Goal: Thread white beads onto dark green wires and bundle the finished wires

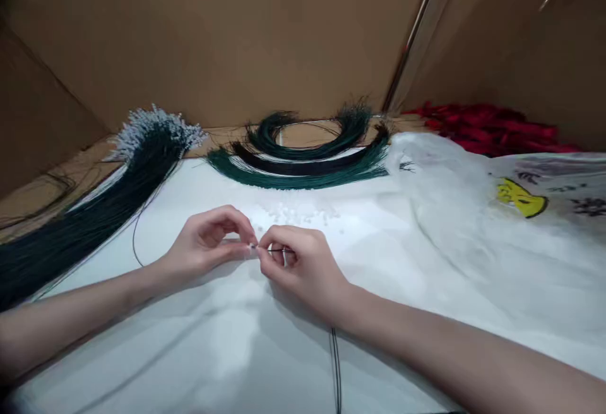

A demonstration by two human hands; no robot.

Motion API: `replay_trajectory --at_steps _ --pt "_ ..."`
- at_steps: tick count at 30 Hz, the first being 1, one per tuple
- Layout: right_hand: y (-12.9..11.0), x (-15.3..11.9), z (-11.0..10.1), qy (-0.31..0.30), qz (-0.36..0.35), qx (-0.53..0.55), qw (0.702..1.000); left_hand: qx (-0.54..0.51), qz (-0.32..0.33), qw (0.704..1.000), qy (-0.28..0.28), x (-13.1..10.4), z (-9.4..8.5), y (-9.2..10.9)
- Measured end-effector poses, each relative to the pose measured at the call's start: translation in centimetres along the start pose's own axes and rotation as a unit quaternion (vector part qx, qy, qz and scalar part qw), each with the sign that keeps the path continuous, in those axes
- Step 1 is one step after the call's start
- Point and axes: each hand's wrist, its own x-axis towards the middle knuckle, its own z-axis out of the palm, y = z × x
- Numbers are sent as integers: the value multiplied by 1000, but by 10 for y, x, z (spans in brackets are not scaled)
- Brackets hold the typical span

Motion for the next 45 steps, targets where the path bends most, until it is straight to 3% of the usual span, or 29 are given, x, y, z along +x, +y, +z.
replay_trajectory --at_steps 21,36,45 --pt "-3 -1 0 -7 13 -15 1000 33 6 999 -2 -1 2 2" --pt "-2 -1 1 -3 -8 -18 1000 175 95 980 6 -2 6 9" --pt "-1 0 2 -31 58 27 997 180 107 978 7 -2 5 9"
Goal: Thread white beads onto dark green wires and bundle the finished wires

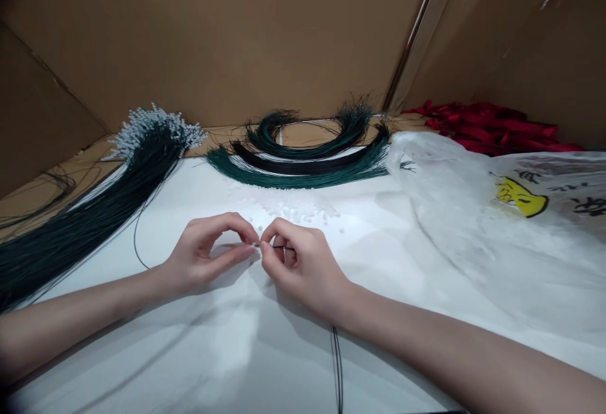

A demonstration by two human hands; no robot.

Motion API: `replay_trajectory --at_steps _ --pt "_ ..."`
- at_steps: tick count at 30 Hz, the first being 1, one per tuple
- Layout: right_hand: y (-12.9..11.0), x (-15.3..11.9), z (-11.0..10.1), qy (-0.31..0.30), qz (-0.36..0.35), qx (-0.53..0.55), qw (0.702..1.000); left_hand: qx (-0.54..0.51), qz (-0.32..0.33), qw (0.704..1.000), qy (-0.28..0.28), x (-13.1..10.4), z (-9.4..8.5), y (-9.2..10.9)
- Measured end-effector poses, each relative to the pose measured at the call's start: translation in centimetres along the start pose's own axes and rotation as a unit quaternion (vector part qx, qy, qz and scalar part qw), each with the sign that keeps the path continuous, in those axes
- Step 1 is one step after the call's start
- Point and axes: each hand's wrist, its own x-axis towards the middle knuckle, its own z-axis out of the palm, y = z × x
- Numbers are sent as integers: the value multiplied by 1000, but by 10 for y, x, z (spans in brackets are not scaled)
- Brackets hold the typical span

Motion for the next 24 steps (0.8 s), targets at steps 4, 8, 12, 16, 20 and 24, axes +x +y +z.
replay_trajectory --at_steps 4,8,12,16,20,24 --pt "-3 0 -1 -5 -4 16 1000 -4 -1 1000 0 1 1 1" --pt "-4 0 -2 -2 -6 21 1000 -39 -14 999 -3 0 2 1" --pt "-3 -1 -1 5 1 29 1000 -74 -39 996 -11 -1 2 -1" --pt "-2 -2 -1 1 11 30 999 -78 -61 995 1 -1 0 -3" --pt "-3 -1 -1 1 11 13 1000 -87 -59 994 -4 0 0 -4" --pt "-2 2 -1 -4 2 -10 1000 -96 -58 994 -5 -2 0 -5"
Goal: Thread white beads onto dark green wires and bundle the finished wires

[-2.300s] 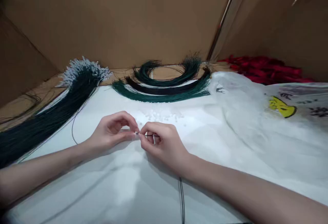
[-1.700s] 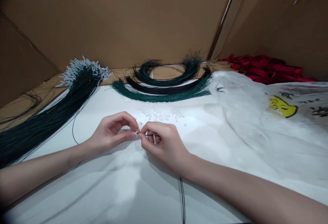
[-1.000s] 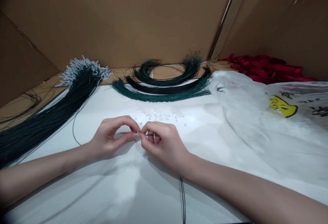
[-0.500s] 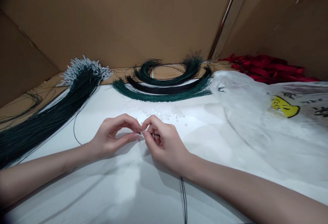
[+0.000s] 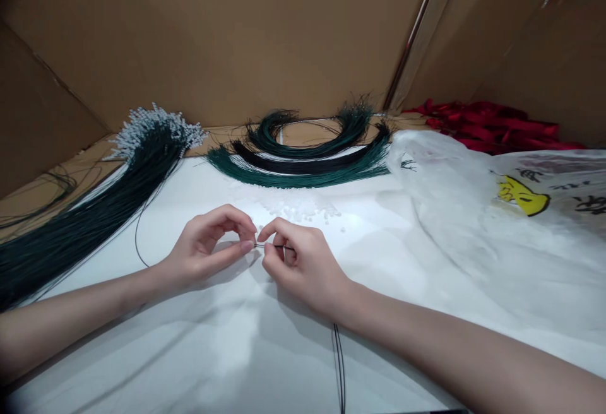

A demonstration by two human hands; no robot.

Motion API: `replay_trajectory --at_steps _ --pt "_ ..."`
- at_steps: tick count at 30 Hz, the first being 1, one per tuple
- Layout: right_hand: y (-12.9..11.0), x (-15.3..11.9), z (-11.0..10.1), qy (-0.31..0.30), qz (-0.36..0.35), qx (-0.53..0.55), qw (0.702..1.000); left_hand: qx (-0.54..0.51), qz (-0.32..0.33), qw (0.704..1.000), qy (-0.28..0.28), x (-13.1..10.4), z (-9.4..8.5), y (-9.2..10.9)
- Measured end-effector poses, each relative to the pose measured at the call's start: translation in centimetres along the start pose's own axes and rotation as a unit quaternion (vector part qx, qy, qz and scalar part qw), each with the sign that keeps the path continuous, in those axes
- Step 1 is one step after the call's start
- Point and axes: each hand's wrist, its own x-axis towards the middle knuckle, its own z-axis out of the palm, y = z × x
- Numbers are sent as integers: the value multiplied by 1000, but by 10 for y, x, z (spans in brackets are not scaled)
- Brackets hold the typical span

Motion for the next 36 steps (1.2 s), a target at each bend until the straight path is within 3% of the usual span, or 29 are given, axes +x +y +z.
replay_trajectory --at_steps 7,11,15,22,26,29,32,36 --pt "-2 1 -2 -4 2 -18 1000 -4 -5 1000 -8 4 -6 1" --pt "-2 0 -2 -6 7 -23 1000 140 13 990 9 15 -15 -4" --pt "-1 -1 -1 -4 16 -25 1000 306 23 951 -34 24 -17 -12" --pt "-1 0 0 4 14 -20 1000 344 3 937 -67 30 -12 -13" --pt "2 0 0 -1 49 -4 999 264 23 963 -49 26 -13 -9" --pt "3 2 0 -5 62 15 998 120 -25 992 -31 18 -15 -7" --pt "4 4 0 2 62 34 998 -1 -73 997 -8 13 -15 -5" --pt "4 5 0 16 54 58 997 -95 -90 991 18 12 -14 -5"
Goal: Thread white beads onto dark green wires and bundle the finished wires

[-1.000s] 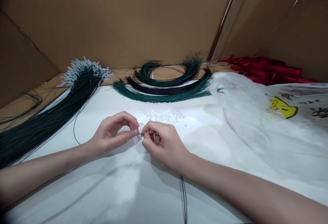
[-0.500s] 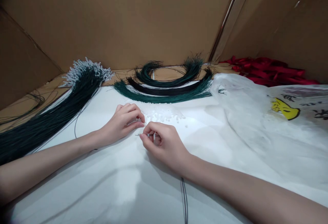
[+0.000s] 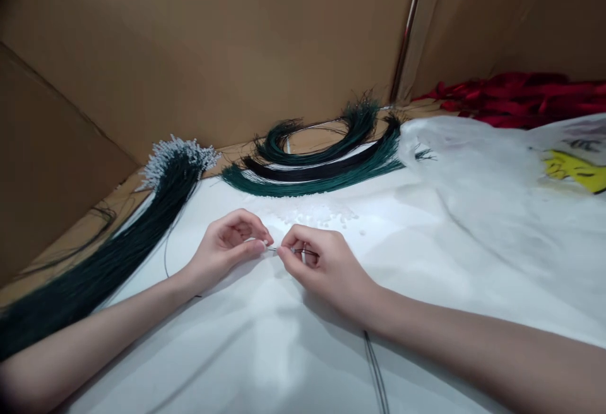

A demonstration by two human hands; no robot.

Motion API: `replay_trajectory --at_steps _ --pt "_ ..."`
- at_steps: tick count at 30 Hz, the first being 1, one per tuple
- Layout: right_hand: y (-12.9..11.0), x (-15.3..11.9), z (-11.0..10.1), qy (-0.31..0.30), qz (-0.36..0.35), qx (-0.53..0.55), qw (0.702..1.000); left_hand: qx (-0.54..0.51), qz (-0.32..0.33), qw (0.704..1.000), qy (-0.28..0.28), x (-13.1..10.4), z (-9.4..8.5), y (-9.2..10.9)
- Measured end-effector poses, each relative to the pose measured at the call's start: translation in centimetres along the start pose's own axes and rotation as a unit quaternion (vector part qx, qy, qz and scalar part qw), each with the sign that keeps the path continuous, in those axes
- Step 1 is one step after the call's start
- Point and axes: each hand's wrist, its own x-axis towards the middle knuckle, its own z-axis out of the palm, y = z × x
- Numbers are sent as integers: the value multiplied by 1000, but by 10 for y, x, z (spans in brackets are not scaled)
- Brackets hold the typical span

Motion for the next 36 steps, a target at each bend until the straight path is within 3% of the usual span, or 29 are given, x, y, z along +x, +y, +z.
replay_trajectory --at_steps 36 --pt "4 -1 0 20 -16 28 999 -5 2 1000 8 2 4 -2"
